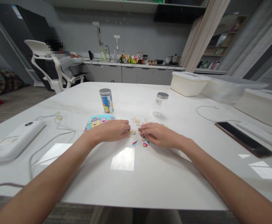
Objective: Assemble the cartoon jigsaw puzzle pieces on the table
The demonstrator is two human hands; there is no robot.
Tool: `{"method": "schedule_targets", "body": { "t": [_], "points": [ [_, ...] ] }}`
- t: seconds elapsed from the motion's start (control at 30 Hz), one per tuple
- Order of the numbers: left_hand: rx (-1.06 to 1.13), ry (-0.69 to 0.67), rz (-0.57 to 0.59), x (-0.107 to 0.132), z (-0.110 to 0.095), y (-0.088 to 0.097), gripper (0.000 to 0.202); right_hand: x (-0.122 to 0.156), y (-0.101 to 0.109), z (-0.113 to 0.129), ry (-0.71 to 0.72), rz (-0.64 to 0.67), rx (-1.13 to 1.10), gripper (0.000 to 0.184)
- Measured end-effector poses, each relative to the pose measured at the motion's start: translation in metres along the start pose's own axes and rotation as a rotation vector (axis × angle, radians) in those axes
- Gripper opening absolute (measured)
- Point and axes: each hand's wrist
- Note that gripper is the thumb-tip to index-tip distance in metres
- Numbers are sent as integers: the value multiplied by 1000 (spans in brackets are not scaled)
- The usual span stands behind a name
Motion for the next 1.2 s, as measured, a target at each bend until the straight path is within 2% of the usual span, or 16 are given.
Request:
{"method": "schedule_targets", "body": {
  "t": [0.5, 0.7, 0.93, 1.2],
  "points": [
    [98, 69, 48, 1, 4, 0, 11, 0, 1, 1, -19, 3, 2, 32],
    [80, 12, 38, 2, 0, 2, 13, 0, 4, 5, -11, -1, 35, 32],
    [98, 15, 27, 1, -2, 2, 9, 0, 7, 7, -20, -1, 8, 33],
    [119, -40, -3, 0, 0, 2, 17, 0, 6, 7, 6, 21, -43, 31]
  ]
}}
Point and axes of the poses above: each hand's wrist, its own x-axis away from the middle knuckle, its own y-axis out of the back of the hand, z = x × y, and after that the axes turned 2 degrees about x, right-handed
